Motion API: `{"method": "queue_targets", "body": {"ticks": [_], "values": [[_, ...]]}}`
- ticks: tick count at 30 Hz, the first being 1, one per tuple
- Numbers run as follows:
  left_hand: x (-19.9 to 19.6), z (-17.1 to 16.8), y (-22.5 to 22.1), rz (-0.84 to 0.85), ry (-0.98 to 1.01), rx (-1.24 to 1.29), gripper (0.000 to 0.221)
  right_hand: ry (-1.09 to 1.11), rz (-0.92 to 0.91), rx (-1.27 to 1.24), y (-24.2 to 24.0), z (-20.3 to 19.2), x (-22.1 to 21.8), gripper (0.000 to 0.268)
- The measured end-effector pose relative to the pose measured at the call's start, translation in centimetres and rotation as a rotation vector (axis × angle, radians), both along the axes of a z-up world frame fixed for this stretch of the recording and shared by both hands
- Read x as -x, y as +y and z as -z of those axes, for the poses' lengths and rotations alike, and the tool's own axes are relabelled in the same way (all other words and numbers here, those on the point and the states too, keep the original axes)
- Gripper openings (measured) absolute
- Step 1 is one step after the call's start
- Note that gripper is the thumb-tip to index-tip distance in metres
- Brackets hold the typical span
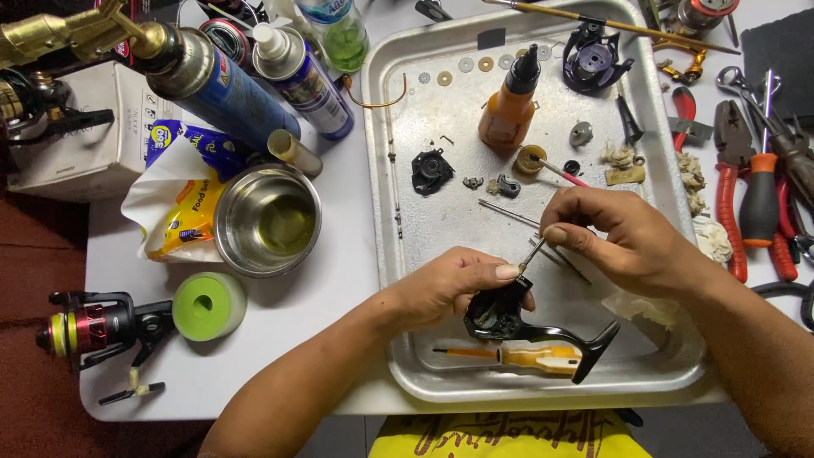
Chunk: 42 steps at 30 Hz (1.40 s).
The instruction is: Cleaning and reassembling the internal gears and housing of a fishing reel on a workbench.
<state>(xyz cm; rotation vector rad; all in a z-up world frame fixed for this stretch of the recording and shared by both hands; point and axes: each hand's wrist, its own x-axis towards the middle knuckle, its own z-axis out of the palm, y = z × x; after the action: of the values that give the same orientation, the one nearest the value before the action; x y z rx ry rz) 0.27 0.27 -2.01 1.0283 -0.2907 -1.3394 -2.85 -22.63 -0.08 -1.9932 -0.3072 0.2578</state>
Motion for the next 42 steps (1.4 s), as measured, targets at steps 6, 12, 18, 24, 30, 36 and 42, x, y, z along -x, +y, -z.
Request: {"method": "queue_targets", "body": {"ticks": [6, 12, 18, 24, 30, 36, 42], "values": [[0.1, 0.0, -0.1, -0.02, -0.035, -0.014, 0.042, 0.022, 0.034, 0.004, -0.1, 0.0, -0.1, 0.017], [0.1, 0.0, -0.2, -0.028, -0.028, -0.011, 0.043, 0.017, 0.043, -0.01, -0.2, 0.4, -0.2, 0.015], [0.1, 0.3, -0.1, -0.02, 0.03, 0.042, 0.04, 0.044, 0.066, -0.048, -0.1, -0.1, -0.2, 0.018], [0.0, 0.0, -0.1, -0.05, -0.007, 0.038, 0.042, 0.065, 0.148, 0.051, -0.2, -0.8, -0.2, 0.03], [0.1, -0.6, -0.2, -0.03, -0.133, -0.051, 0.043, 0.053, 0.095, -0.022, -0.1, 0.4, -0.3, 0.021], [0.2, -0.6, -0.3, -0.015, -0.148, -0.076, 0.043, 0.111, 0.057, -0.164, -0.2, 0.8, -0.3, 0.017], [0.0, 0.0, -0.3, -0.033, -0.063, -0.045, 0.042, 0.17, 0.136, -0.145, -0.2, 0.0, -0.2, 0.02]]}}
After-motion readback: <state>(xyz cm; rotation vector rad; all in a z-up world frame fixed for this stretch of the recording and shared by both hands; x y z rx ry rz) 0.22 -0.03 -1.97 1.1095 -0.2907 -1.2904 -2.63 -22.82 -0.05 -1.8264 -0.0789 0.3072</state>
